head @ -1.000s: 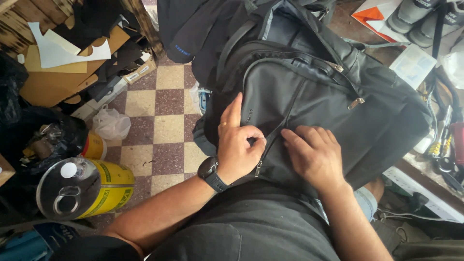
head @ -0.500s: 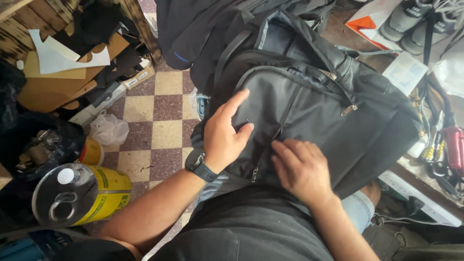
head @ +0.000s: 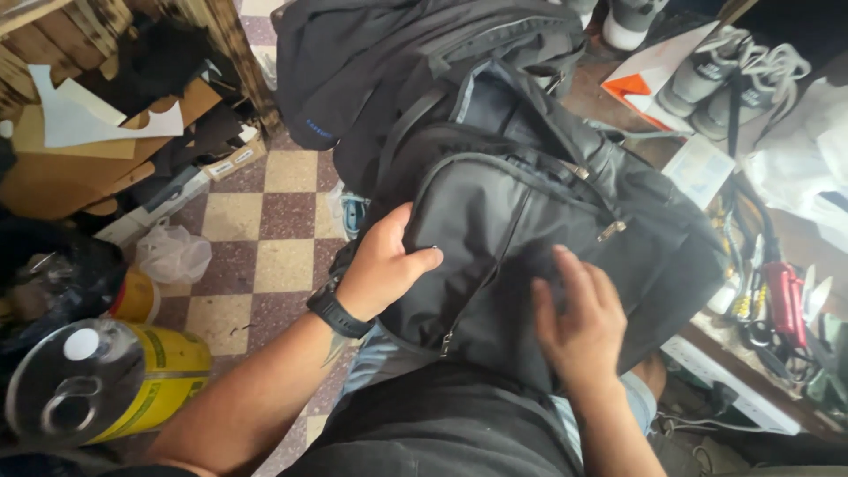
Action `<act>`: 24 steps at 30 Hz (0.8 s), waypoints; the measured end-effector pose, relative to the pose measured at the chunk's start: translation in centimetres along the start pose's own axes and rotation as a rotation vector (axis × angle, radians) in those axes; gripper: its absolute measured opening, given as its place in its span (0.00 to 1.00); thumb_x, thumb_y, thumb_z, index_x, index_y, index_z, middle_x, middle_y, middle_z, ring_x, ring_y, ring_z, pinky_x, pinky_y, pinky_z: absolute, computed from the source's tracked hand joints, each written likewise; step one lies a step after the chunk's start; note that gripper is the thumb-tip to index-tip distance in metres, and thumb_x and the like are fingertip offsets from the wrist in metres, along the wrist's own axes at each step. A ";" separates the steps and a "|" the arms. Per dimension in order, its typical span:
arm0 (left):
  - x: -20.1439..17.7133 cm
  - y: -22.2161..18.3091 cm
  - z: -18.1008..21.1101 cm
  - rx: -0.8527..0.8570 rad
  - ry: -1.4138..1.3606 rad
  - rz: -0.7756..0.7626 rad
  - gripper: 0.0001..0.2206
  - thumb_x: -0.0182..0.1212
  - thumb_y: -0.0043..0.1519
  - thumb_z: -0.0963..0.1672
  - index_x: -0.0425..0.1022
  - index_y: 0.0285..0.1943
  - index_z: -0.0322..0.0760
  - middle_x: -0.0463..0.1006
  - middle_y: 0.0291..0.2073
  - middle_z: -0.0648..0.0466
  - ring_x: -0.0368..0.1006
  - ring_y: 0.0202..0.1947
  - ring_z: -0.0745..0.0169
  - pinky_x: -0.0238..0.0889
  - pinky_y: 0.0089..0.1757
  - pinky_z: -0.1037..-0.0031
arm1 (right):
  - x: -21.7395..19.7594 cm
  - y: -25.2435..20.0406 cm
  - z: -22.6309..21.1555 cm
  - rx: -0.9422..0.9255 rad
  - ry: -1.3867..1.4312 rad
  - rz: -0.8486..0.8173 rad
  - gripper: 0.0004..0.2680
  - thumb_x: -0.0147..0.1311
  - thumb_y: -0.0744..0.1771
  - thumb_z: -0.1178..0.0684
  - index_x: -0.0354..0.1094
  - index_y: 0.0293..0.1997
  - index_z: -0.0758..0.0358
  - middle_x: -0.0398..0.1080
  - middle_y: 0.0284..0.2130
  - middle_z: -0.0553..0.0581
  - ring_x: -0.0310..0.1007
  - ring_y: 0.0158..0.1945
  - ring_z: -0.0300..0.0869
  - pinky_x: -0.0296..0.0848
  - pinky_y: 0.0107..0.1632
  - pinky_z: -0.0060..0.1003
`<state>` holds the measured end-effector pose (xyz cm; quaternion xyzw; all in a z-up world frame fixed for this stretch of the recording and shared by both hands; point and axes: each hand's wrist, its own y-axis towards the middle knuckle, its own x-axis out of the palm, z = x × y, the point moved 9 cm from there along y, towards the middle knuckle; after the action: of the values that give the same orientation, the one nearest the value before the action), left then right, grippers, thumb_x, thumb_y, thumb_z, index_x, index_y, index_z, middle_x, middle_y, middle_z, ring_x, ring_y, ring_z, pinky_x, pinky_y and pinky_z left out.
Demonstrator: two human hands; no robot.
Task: The person repairs a black backpack by using pliers to adjust a zipper and zips the compartments to check the repair.
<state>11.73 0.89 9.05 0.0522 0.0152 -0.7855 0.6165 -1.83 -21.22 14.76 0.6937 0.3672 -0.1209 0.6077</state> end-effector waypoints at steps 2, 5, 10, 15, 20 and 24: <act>-0.4 0.5 0.1 0.036 -0.033 0.010 0.24 0.74 0.50 0.41 0.82 0.59 0.37 0.85 0.39 0.49 0.79 0.45 0.59 0.74 0.43 0.67 | -1.2 0.3 2.1 0.036 -0.057 0.043 0.15 0.65 0.67 0.57 0.75 0.61 0.68 0.75 0.42 0.67 0.79 0.43 0.62 0.77 0.44 0.53; -0.8 1.8 1.9 0.126 -0.006 0.010 0.23 0.75 0.51 0.43 0.84 0.57 0.38 0.86 0.39 0.47 0.80 0.46 0.57 0.74 0.44 0.65 | -2.9 0.5 5.5 0.151 -0.200 0.101 0.13 0.68 0.68 0.54 0.77 0.57 0.66 0.77 0.40 0.64 0.80 0.42 0.61 0.77 0.44 0.51; -0.3 5.1 6.1 0.332 0.273 0.009 0.26 0.75 0.54 0.47 0.80 0.63 0.41 0.85 0.50 0.45 0.78 0.58 0.43 0.70 0.55 0.59 | -2.5 0.8 9.9 0.399 -0.458 0.031 0.11 0.72 0.67 0.40 0.81 0.42 0.55 0.79 0.28 0.57 0.81 0.34 0.59 0.78 0.38 0.53; 4.2 7.8 8.3 0.645 0.732 0.116 0.19 0.72 0.53 0.47 0.82 0.55 0.51 0.84 0.38 0.60 0.82 0.45 0.53 0.74 0.46 0.63 | 1.2 1.6 12.0 0.561 -0.690 -0.226 0.18 0.63 0.65 0.26 0.81 0.35 0.48 0.77 0.20 0.57 0.82 0.30 0.58 0.78 0.36 0.52; 10.6 7.0 10.3 0.815 0.969 -0.037 0.19 0.68 0.52 0.48 0.81 0.54 0.50 0.82 0.34 0.53 0.79 0.42 0.43 0.71 0.43 0.54 | 1.2 1.2 12.5 0.589 -0.610 -0.160 0.10 0.63 0.66 0.37 0.78 0.36 0.48 0.77 0.22 0.55 0.81 0.30 0.59 0.77 0.36 0.53; 15.8 6.5 8.7 0.798 1.059 -0.198 0.22 0.61 0.58 0.48 0.77 0.64 0.53 0.82 0.34 0.52 0.77 0.44 0.45 0.67 0.49 0.55 | 0.7 0.5 12.0 0.622 -0.415 -0.035 0.10 0.65 0.65 0.47 0.71 0.47 0.53 0.81 0.30 0.53 0.82 0.32 0.57 0.79 0.37 0.53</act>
<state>13.81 -16.73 16.38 0.6528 0.0288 -0.6523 0.3841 2.35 -32.17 11.95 0.7996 0.1939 -0.3749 0.4272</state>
